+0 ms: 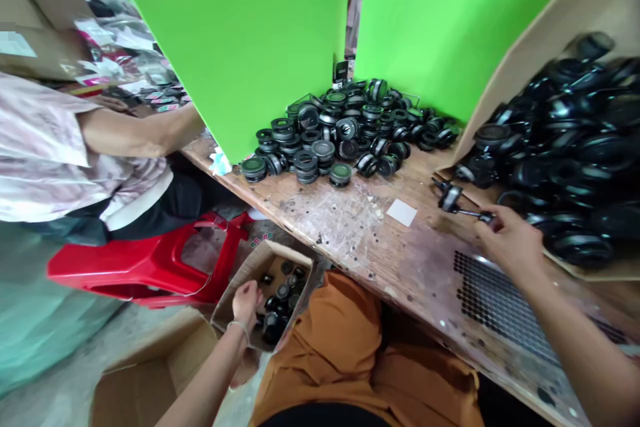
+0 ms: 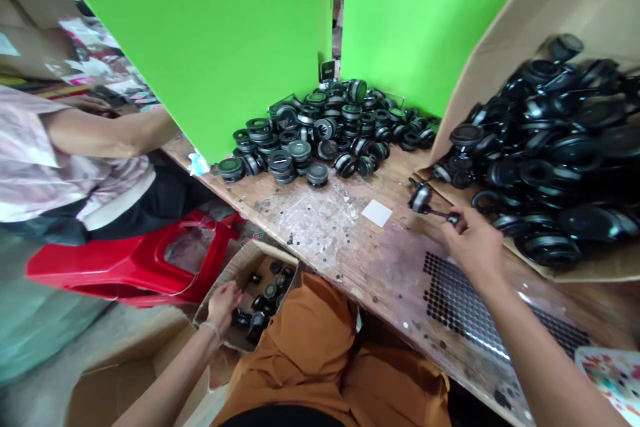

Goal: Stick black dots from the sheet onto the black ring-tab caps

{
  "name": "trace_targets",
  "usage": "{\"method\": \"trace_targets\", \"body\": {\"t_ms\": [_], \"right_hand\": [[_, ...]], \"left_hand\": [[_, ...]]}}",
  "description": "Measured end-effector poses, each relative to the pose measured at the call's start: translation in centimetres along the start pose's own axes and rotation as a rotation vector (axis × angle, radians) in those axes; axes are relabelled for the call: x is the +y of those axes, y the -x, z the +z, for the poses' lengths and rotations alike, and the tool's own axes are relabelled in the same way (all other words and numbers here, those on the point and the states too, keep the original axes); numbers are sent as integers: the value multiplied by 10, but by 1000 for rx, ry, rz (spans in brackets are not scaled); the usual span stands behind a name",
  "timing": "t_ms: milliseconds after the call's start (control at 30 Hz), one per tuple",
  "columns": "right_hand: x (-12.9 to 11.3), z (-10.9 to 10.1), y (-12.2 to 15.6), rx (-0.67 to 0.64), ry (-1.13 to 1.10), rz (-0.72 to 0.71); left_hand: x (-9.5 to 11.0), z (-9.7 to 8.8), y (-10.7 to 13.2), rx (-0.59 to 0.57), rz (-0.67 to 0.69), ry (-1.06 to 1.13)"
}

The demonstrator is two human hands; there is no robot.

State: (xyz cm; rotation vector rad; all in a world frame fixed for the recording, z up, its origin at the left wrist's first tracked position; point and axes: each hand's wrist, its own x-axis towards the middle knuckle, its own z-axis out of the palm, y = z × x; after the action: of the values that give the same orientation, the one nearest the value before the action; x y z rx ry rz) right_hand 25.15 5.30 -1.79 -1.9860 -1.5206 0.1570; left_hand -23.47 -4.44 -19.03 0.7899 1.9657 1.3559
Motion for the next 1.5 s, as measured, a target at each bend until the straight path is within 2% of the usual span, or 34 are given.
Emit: {"method": "trace_targets", "body": {"t_ms": [100,167,233,333,433,533,600,667,700,767,833,900,1067,1200,1367,1500], "right_hand": [[-29,-10,37,-275,-545,286],[-45,-14,62,-476,-812,448],[-58,-15,85,-623,-981,551],[-70,-15,111,-774,-1125,620],[-74,-17,129,-840,-1044,589],[-72,-23,143,-922,-861,494],[-66,-27,149,-1003,-802,433],[-53,-29,148,-987,-781,392],[-43,-29,145,-902,-755,364],[-21,-29,133,-606,-597,253],[2,-27,119,-327,-325,85],[18,-24,108,-237,-107,-61],[24,-14,102,-347,13,-228],[23,-6,98,-425,74,-286],[28,-1,86,-493,90,-343],[28,-1,87,-478,77,-337]], "left_hand": [[43,16,-8,92,25,32],[83,31,10,52,124,58],[123,48,44,-122,296,119],[169,72,98,-432,400,170],[193,86,128,-770,433,248],[202,89,136,-1114,425,167],[203,91,137,-1262,330,105],[200,92,138,-1320,169,111],[198,94,139,-1315,85,140],[195,97,141,-1269,-39,230],[194,102,142,-1187,-63,328],[195,106,143,-1103,-37,385],[194,115,141,-893,48,353],[189,119,137,-802,102,295],[191,124,140,-713,52,322],[194,126,143,-643,21,382]]}}
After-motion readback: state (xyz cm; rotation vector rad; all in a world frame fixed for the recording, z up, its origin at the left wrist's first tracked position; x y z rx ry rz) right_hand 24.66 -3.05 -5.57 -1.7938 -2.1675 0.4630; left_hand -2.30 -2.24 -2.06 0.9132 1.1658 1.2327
